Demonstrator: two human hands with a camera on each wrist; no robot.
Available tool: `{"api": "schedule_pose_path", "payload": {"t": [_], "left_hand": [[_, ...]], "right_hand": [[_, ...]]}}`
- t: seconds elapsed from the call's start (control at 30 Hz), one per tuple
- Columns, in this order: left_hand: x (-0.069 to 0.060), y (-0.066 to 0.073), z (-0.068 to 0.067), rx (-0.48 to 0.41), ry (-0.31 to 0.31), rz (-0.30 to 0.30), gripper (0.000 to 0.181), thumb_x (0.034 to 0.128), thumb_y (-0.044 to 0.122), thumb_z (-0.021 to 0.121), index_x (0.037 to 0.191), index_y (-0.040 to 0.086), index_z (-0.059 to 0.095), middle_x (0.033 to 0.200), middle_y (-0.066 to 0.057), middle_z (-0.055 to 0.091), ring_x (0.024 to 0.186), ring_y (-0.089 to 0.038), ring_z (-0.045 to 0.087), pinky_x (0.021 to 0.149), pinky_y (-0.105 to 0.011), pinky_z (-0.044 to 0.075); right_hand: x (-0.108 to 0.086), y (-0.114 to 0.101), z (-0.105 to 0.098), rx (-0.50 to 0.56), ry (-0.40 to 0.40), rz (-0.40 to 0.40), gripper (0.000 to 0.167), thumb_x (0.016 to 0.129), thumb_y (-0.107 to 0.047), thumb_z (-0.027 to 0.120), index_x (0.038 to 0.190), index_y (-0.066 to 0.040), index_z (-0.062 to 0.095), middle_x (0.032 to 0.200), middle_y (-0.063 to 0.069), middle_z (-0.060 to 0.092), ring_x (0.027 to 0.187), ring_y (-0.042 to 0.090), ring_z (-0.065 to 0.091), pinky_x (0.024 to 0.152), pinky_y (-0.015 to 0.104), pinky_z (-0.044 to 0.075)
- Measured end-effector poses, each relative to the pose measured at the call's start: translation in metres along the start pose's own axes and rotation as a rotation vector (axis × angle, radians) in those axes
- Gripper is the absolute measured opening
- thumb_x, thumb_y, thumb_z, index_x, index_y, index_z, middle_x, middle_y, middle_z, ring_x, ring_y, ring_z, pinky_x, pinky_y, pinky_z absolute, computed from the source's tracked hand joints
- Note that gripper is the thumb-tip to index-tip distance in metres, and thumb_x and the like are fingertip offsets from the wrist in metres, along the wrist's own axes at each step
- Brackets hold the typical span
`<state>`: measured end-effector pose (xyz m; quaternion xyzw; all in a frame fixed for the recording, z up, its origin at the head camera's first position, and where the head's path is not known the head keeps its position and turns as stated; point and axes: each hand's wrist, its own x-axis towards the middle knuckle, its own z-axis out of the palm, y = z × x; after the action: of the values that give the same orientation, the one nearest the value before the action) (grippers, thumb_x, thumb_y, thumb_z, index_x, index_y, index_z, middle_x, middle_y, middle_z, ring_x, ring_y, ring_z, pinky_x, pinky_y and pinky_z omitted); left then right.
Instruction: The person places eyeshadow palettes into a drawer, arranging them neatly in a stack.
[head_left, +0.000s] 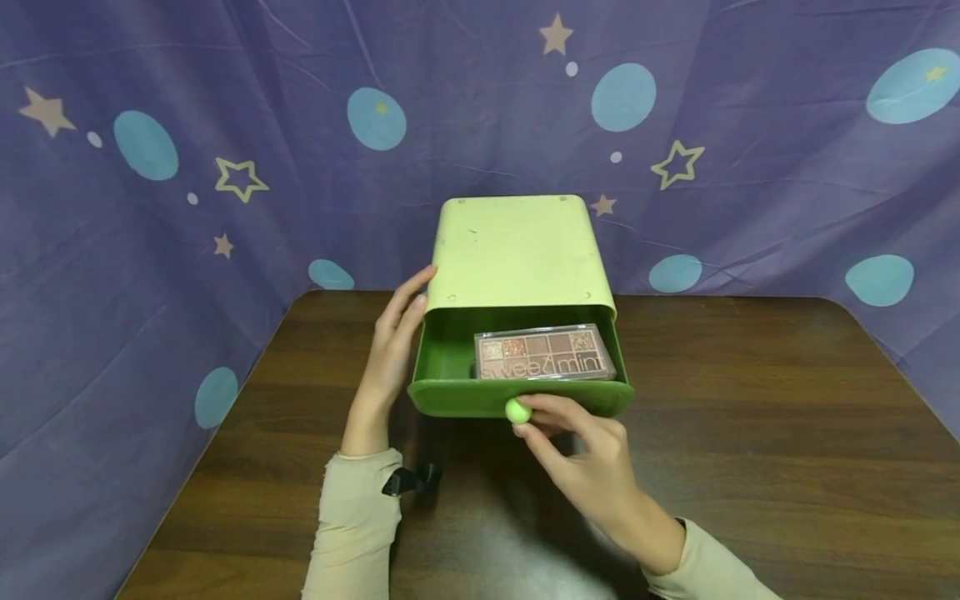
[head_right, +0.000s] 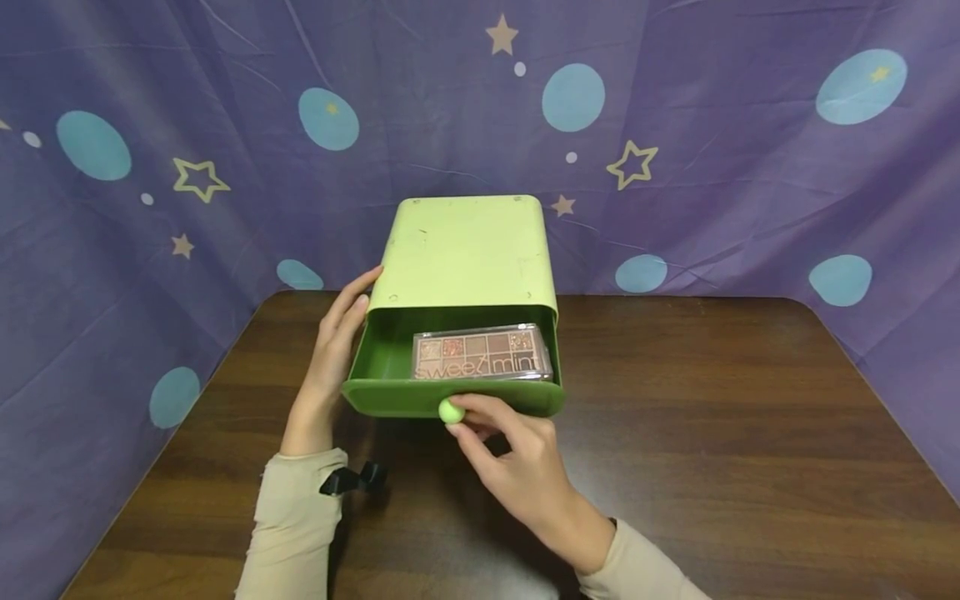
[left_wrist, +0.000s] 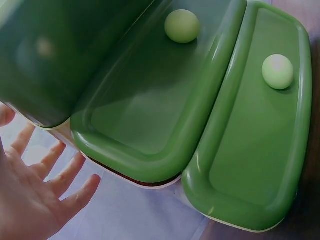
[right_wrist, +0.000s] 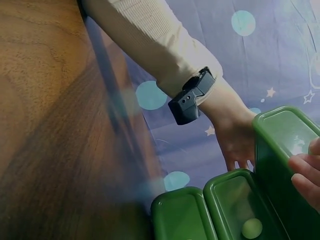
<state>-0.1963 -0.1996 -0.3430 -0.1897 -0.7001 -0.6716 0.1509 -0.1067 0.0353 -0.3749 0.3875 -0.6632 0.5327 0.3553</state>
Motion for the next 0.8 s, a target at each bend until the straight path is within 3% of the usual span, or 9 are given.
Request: {"api": "schedule_pose_path", "payload": {"t": [0.57, 0.8], "left_hand": [[0.0, 0.001, 0.001, -0.002, 0.002, -0.005, 0.045, 0.1048, 0.018, 0.042, 0.147, 0.003, 0.046, 0.152, -0.006, 0.044, 0.141, -0.015, 0.035, 0.114, -0.038, 0.028], [0.0, 0.001, 0.001, 0.017, -0.006, 0.011, 0.045, 0.1051, 0.018, 0.042, 0.147, 0.004, 0.046, 0.152, -0.005, 0.043, 0.142, -0.015, 0.033, 0.115, -0.04, 0.027]], "right_hand": [[0.007, 0.006, 0.0, -0.015, -0.018, 0.028, 0.021, 0.092, -0.013, 0.071, 0.107, 0.002, 0.069, 0.092, 0.012, 0.074, 0.075, 0.018, 0.072, 0.066, 0.023, 0.057], [0.009, 0.012, 0.0, -0.039, -0.021, 0.05, 0.026, 0.082, 0.003, 0.075, 0.107, 0.001, 0.069, 0.093, 0.011, 0.074, 0.076, 0.019, 0.072, 0.068, 0.023, 0.057]]}}
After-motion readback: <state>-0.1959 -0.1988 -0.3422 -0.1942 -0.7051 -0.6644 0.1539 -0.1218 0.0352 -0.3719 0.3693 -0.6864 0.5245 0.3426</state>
